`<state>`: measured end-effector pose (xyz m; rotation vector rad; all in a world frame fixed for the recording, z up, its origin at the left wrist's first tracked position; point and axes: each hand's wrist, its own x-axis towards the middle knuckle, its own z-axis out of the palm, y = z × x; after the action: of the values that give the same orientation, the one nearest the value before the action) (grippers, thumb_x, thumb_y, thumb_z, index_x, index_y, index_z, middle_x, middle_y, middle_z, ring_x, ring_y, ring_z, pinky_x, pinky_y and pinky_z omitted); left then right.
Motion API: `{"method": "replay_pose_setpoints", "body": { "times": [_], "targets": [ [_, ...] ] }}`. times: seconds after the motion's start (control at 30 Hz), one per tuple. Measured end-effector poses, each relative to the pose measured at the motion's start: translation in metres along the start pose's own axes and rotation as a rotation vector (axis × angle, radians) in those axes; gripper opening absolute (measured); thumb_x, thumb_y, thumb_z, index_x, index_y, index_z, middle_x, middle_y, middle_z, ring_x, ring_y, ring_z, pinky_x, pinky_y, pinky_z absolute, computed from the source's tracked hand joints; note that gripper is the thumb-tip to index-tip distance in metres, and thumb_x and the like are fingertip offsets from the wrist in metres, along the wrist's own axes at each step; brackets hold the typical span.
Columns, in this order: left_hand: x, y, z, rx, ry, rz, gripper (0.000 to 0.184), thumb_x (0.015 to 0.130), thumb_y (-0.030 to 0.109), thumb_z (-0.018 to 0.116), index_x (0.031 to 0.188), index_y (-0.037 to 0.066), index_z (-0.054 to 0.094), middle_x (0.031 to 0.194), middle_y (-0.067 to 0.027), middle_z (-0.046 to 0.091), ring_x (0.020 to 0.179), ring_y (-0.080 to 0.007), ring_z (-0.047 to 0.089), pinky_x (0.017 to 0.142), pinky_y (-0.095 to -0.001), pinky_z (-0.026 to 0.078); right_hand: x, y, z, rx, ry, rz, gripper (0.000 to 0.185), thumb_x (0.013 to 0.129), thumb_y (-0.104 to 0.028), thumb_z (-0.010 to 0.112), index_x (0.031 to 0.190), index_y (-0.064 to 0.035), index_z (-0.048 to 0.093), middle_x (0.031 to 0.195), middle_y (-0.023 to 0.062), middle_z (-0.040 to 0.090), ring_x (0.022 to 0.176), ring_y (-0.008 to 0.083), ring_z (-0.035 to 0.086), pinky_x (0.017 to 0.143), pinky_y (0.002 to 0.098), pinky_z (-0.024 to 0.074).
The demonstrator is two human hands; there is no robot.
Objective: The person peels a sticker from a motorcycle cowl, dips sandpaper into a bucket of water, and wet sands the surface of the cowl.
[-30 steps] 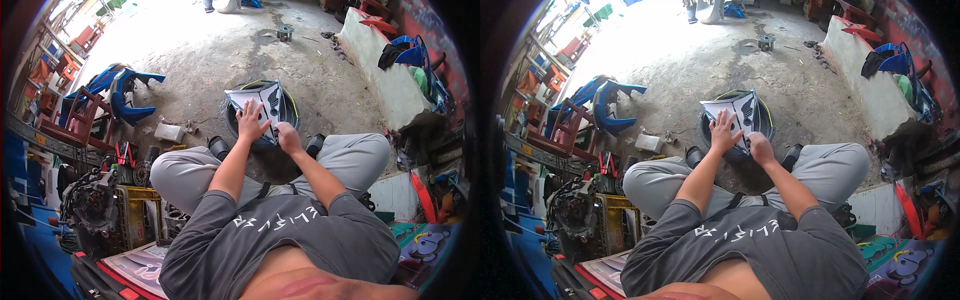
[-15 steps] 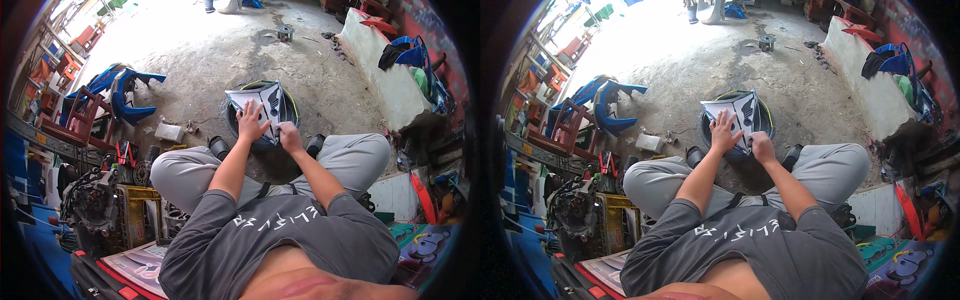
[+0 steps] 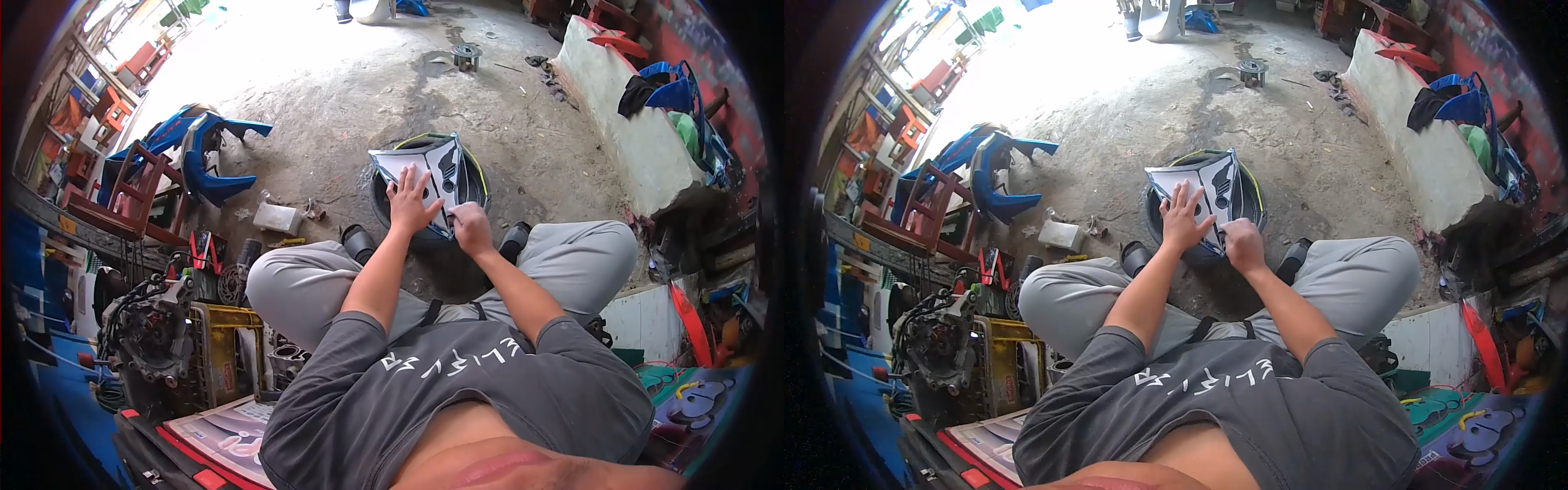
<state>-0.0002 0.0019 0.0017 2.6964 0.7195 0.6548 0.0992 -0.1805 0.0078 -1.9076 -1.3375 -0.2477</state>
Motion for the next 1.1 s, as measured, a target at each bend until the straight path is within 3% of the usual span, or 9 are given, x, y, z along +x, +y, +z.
{"method": "replay_pose_setpoints", "body": {
  "times": [0.13, 0.33, 0.5, 0.6, 0.7, 0.8, 0.97, 1.1],
  "targets": [
    [-0.001, 0.000, 0.002, 0.003, 0.000, -0.003, 0.082, 0.087, 0.061, 0.073, 0.158, 0.024, 0.052, 0.173, -0.0155, 0.034, 0.163, -0.0338, 0.026, 0.125, -0.0619, 0.018, 0.001, 0.005, -0.003, -0.106, 0.034, 0.119, 0.019, 0.085, -0.003, 0.069, 0.101, -0.0072, 0.077, 0.100, 0.0095, 0.076, 0.103, 0.0305, 0.070, 0.093, 0.0457, 0.0516],
    [-0.001, -0.002, 0.003, -0.004, 0.006, 0.005, 0.082, 0.088, 0.062, 0.072, 0.158, 0.024, 0.052, 0.174, -0.0161, 0.033, 0.162, -0.0345, 0.027, 0.125, -0.0630, 0.019, -0.003, -0.005, 0.002, -0.024, -0.019, -0.058, 0.020, 0.084, -0.004, 0.070, 0.102, -0.0084, 0.077, 0.100, 0.0081, 0.077, 0.102, 0.0295, 0.069, 0.091, 0.0459, 0.0510],
    [0.000, -0.001, 0.004, -0.003, 0.005, 0.008, 0.082, 0.088, 0.062, 0.072, 0.158, 0.023, 0.052, 0.173, -0.0165, 0.034, 0.162, -0.0347, 0.027, 0.125, -0.0632, 0.018, 0.005, 0.000, -0.009, -0.120, 0.026, 0.136, 0.019, 0.085, -0.005, 0.070, 0.102, -0.0086, 0.078, 0.096, 0.0064, 0.076, 0.100, 0.0293, 0.069, 0.089, 0.0460, 0.0509],
    [0.000, -0.001, 0.002, -0.007, 0.000, 0.008, 0.082, 0.088, 0.062, 0.071, 0.158, 0.023, 0.052, 0.173, -0.0166, 0.034, 0.162, -0.0346, 0.027, 0.125, -0.0631, 0.018, 0.003, -0.002, -0.005, -0.084, 0.018, -0.053, 0.019, 0.086, -0.006, 0.070, 0.102, -0.0099, 0.078, 0.095, 0.0060, 0.076, 0.099, 0.0291, 0.069, 0.087, 0.0461, 0.0511],
    [0.000, 0.000, 0.001, -0.014, -0.004, 0.000, 0.082, 0.088, 0.062, 0.071, 0.158, 0.023, 0.052, 0.173, -0.0167, 0.034, 0.163, -0.0346, 0.026, 0.125, -0.0631, 0.018, -0.003, -0.008, 0.000, -0.058, 0.006, -0.055, 0.019, 0.086, -0.006, 0.069, 0.101, -0.0097, 0.079, 0.094, 0.0069, 0.076, 0.099, 0.0296, 0.069, 0.087, 0.0467, 0.0507],
    [0.000, -0.001, 0.001, -0.008, -0.003, 0.005, 0.083, 0.088, 0.062, 0.071, 0.158, 0.023, 0.052, 0.173, -0.0168, 0.034, 0.163, -0.0346, 0.026, 0.125, -0.0630, 0.018, 0.005, -0.001, -0.008, -0.139, 0.015, 0.158, 0.018, 0.085, -0.004, 0.072, 0.101, -0.0082, 0.078, 0.094, 0.0098, 0.075, 0.096, 0.0317, 0.070, 0.088, 0.0460, 0.0523],
    [0.000, -0.001, 0.002, 0.004, -0.002, 0.001, 0.083, 0.088, 0.062, 0.072, 0.159, 0.024, 0.051, 0.173, -0.0168, 0.034, 0.163, -0.0345, 0.027, 0.125, -0.0626, 0.018, 0.000, -0.013, -0.002, -0.051, -0.032, -0.100, 0.019, 0.085, -0.005, 0.069, 0.101, -0.0087, 0.078, 0.096, 0.0077, 0.077, 0.098, 0.0296, 0.069, 0.087, 0.0466, 0.0510],
    [-0.001, 0.000, 0.001, 0.002, -0.008, -0.001, 0.081, 0.089, 0.061, 0.072, 0.158, 0.024, 0.052, 0.173, -0.0165, 0.034, 0.162, -0.0352, 0.027, 0.125, -0.0624, 0.019, 0.006, -0.011, -0.012, -0.108, -0.015, 0.000, 0.020, 0.084, -0.002, 0.068, 0.101, -0.0061, 0.077, 0.097, 0.0093, 0.076, 0.099, 0.0296, 0.070, 0.086, 0.0462, 0.0519]
  ]
}}
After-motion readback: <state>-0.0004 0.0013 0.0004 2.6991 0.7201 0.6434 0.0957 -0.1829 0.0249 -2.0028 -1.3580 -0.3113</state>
